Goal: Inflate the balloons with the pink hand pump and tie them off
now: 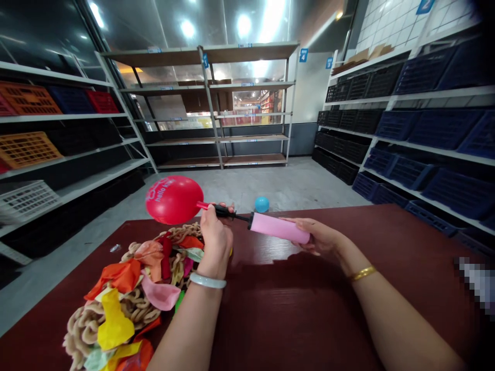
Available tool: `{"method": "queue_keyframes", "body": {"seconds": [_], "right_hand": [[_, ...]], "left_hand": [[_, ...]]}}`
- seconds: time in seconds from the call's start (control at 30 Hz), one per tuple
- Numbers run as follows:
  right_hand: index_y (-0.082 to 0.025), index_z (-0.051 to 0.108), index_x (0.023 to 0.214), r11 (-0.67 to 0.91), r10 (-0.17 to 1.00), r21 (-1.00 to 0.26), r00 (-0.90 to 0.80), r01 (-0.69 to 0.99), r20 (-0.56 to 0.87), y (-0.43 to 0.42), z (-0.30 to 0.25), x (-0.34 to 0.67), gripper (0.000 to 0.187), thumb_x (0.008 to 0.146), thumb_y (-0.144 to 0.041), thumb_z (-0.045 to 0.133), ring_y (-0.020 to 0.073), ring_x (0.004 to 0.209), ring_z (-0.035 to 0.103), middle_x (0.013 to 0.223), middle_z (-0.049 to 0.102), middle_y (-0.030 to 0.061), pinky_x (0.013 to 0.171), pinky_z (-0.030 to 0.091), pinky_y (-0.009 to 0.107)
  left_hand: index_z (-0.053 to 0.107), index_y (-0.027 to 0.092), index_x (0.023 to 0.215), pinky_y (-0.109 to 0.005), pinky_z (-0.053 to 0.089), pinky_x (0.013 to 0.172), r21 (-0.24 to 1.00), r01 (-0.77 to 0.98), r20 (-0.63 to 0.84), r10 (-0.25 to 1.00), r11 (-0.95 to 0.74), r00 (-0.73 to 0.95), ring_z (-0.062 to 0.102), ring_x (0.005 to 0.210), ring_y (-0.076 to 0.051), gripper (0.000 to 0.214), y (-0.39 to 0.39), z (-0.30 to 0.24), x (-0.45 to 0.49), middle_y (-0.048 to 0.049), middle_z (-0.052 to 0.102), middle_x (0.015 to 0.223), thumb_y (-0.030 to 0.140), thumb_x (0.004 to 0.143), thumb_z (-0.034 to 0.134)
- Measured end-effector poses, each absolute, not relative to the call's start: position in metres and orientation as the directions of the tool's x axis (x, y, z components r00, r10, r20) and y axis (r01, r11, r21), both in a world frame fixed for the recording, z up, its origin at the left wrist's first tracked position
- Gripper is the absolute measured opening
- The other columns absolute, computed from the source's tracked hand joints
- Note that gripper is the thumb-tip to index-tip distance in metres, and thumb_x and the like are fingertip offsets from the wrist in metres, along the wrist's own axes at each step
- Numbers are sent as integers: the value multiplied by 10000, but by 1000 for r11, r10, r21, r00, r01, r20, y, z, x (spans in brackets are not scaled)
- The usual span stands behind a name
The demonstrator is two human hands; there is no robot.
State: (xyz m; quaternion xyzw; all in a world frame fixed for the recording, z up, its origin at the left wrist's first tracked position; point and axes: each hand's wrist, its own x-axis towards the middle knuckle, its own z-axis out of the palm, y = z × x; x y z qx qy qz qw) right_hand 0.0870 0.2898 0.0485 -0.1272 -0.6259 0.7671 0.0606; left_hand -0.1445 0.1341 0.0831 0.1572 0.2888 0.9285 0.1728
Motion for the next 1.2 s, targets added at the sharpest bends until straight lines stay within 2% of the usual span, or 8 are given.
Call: {"method": "queue_keyframes", "body": {"seconds": [0.17, 0.43, 0.53, 0.63, 0.77, 0.87, 1.07, 1.2], "right_hand": [[-181, 380, 1501, -173, 319, -973, -926, 155, -204, 318, 54, 114, 705, 881, -473, 544, 66, 338, 338, 617, 585, 10, 268, 251, 153], [-153, 412, 1471, -124, 388, -984, -906, 130, -169, 325, 66, 117, 668, 906, -503, 469, 40, 307, 269, 555, 564, -5, 290, 140, 123], [-168, 417, 1471, -109, 367, -991, -924, 74, -109, 311, 70, 105, 662, 907, -509, 477, 39, 311, 241, 544, 546, -23, 290, 151, 132], [-189, 412, 1480, -130, 320, -991, -945, 29, -70, 291, 68, 86, 673, 906, -533, 491, 48, 328, 275, 549, 536, -30, 303, 190, 144], [-223, 376, 1504, -196, 230, -981, -972, -2, -44, 277, 60, 72, 688, 904, -527, 520, 65, 376, 352, 616, 572, -13, 326, 289, 164], [-214, 377, 1504, -220, 187, -975, -979, 36, -78, 286, 60, 81, 661, 916, -484, 514, 77, 395, 398, 638, 587, -2, 331, 333, 166], [-161, 368, 1502, -206, 230, -968, -954, 146, -193, 321, 63, 116, 652, 917, -422, 490, 78, 336, 367, 600, 612, 15, 287, 317, 164], [-198, 353, 1508, -201, 268, -962, -935, 183, -233, 332, 59, 123, 636, 929, -443, 454, 70, 309, 330, 586, 613, 12, 265, 245, 141]], "left_hand": [[470, 216, 878, -468, 511, 844, 582, -165, 172, 319, -796, -932, 593, 551, -133, 115, 118, 94, -175, 27, 606, 693, 259, 815, 556], [493, 208, 883, -412, 514, 820, 585, -373, -16, 449, -721, -893, 678, 664, -183, 38, 133, 87, -153, -8, 648, 717, 216, 845, 495], [495, 207, 903, -396, 510, 809, 595, -447, -20, 543, -668, -839, 704, 740, -212, 59, 140, 86, -132, -35, 670, 766, 223, 847, 503], [491, 211, 928, -426, 507, 835, 612, -471, 25, 610, -635, -792, 713, 800, -238, 98, 142, 86, -120, -62, 687, 835, 257, 847, 522], [483, 210, 885, -509, 497, 895, 619, -353, 135, 538, -701, -832, 676, 674, -191, 101, 137, 91, -122, -9, 645, 755, 256, 829, 553], [488, 211, 876, -534, 502, 897, 634, -272, 201, 494, -724, -846, 629, 601, -158, 99, 131, 97, -133, 13, 619, 723, 243, 819, 563], [488, 218, 837, -515, 523, 880, 624, -172, 185, 358, -762, -915, 584, 559, -138, 21, 114, 105, -168, 25, 591, 686, 206, 829, 501], [502, 220, 842, -501, 516, 902, 629, -194, 175, 381, -752, -908, 580, 574, -131, 13, 115, 103, -174, 26, 582, 702, 213, 831, 502]]}}
